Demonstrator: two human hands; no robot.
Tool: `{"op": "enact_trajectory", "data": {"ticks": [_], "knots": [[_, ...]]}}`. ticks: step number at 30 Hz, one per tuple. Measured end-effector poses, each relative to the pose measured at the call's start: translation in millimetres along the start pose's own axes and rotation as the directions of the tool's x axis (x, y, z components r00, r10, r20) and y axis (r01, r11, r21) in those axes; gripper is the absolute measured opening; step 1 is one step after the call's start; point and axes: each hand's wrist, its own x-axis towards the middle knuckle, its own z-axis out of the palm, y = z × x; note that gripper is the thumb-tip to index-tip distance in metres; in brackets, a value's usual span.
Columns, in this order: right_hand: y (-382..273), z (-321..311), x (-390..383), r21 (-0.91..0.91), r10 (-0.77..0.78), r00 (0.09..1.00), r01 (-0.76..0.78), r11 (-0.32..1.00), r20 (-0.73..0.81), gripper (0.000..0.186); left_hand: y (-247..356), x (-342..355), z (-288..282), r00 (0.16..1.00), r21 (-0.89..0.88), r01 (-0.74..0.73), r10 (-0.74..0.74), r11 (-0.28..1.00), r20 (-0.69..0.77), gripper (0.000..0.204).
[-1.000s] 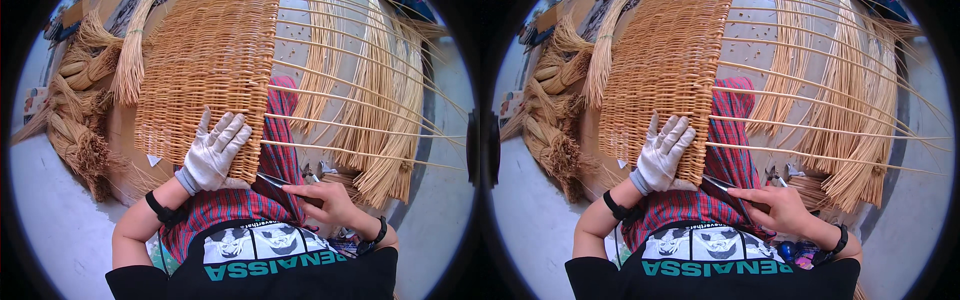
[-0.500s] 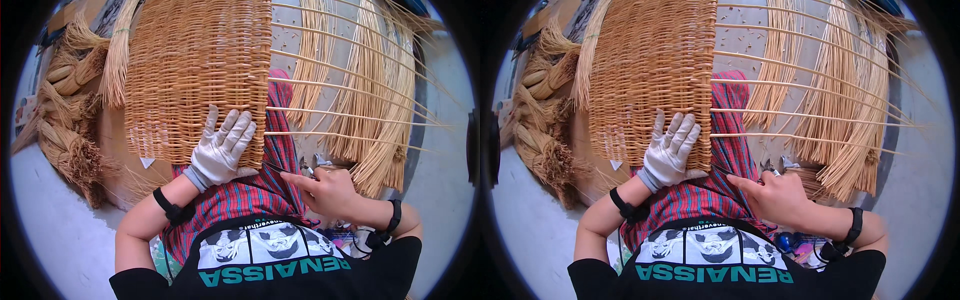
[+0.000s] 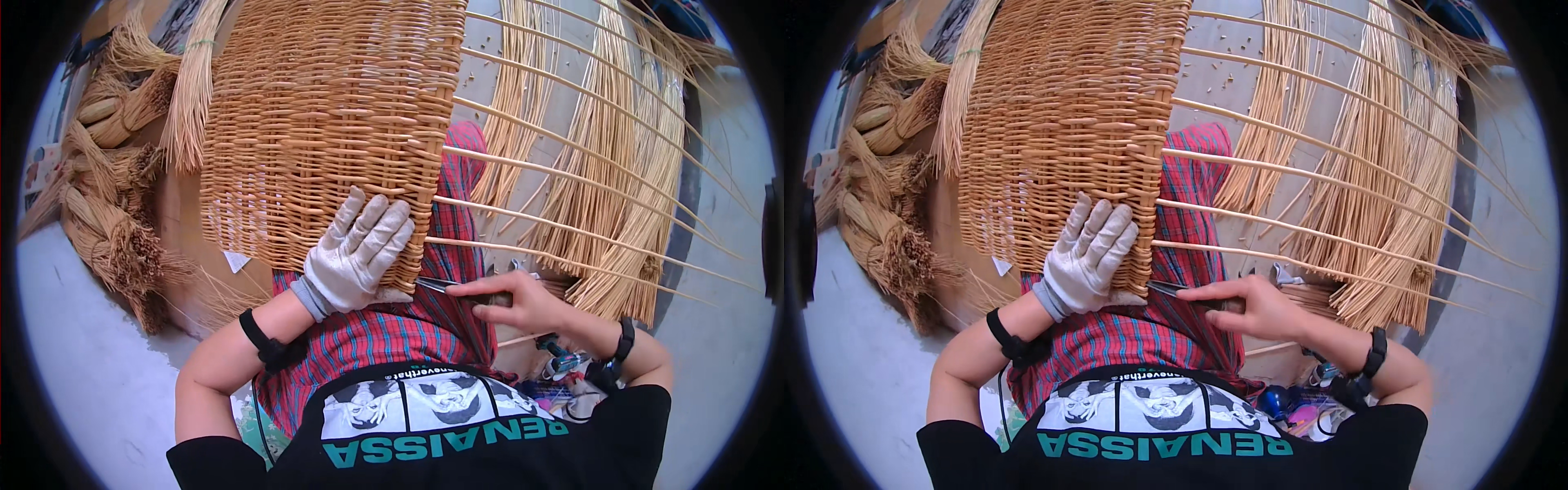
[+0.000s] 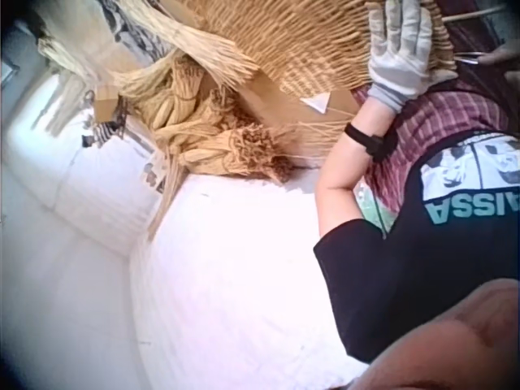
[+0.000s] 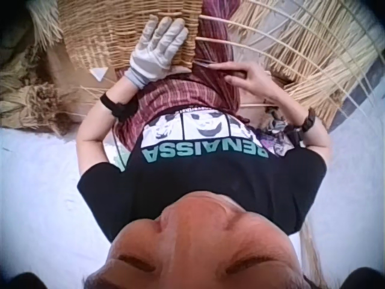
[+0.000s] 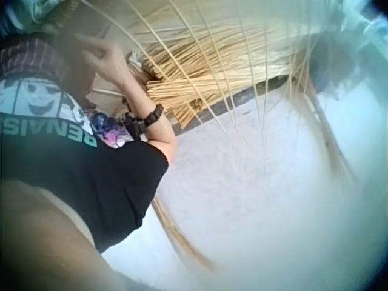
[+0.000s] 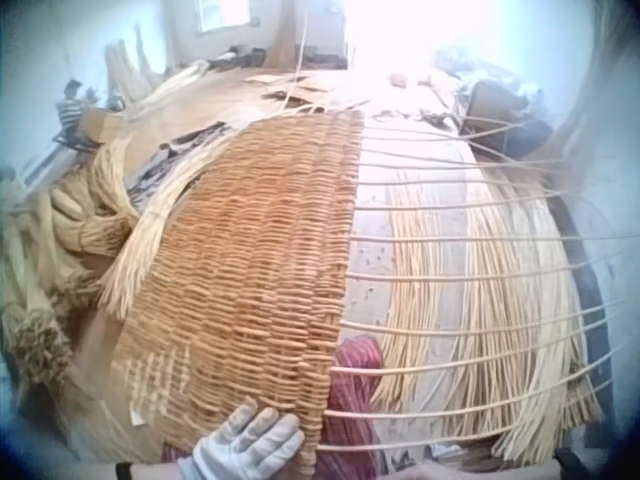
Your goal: The person is weaving wicker or straw strands together to create a large mat, using shears to trim the ends.
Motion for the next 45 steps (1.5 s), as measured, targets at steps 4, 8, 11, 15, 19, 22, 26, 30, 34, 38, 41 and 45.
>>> {"op": "enact_trajectory", "data": {"ticks": [4, 8, 11, 15, 19, 22, 26, 30, 34, 38, 41, 45], "knots": [[-28, -31, 36, -0.213, 0.113, 0.959, -0.057, 0.975, 0.26, 0.056, -2, -4, -5, 0.999, 0.038, -0.01, 0.008, 0.999, 0.048, 0.11], [-36, -29, 32, -0.208, 0.24, 0.883, -0.168, 0.964, 0.403, 0.057, -5, -2, -7, 1.0, 0.007, 0.004, -0.004, 1.0, 0.01, 0.103], [8, -24, 22, 0.263, -0.096, 0.982, 0.051, 0.963, 0.16, 0.061, -3, 16, -10, 0.999, -0.037, -0.031, 0.031, 0.999, 0.017, 0.105], [-17, -62, 42, 0.505, 0.293, 0.641, -0.752, 0.423, 0.709, 0.065, -1, 15, -21, 0.996, -0.015, 0.038, -0.037, 0.999, 0.085, 0.117], [42, -53, 24, 0.623, -0.073, 0.668, -0.643, 0.447, 0.741, 0.069, 6, 12, -20, 0.992, -0.037, 0.053, -0.048, 0.998, 0.118, 0.129], [180, 2, -6, 0.742, 0.521, 0.778, -0.571, 0.352, 0.351, 0.053, 9, 18, -18, 0.987, -0.07, 0.07, -0.059, 0.995, 0.148, 0.131], [347, 63, -8, 0.115, 0.724, 0.618, -0.731, 0.672, -0.306, 0.047, 2, 10, -22, 0.989, -0.109, 0.07, -0.055, 0.992, 0.138, 0.134], [356, 37, 71, 0.135, 0.718, 0.507, -0.765, 0.63, -0.478, 0.064, 2, 8, -24, 0.988, -0.1, 0.089, -0.075, 0.991, 0.136, 0.13], [396, 4, 104, 0.095, 0.792, 0.353, -0.886, 0.454, -0.497, 0.084, -2, 4, -19, 0.986, -0.105, 0.09, -0.074, 0.99, 0.149, 0.129], [397, 4, 113, -0.128, 0.607, 0.438, -0.865, 0.485, -0.663, 0.026, -2, 6, -15, 0.994, -0.122, 0.049, -0.036, 0.991, 0.106, 0.134], [388, -8, 112, -0.277, 0.413, 0.505, -0.822, 0.497, -0.758, 0.017, -2, 4, -15, 0.993, -0.099, 0.054, -0.043, 0.994, 0.113, 0.134], [351, -41, 86, 0.002, 0.631, 0.376, -0.858, 0.514, -0.678, 0.025, 3, 6, -22, 0.992, -0.081, 0.053, -0.043, 0.995, 0.122, 0.133]]}}
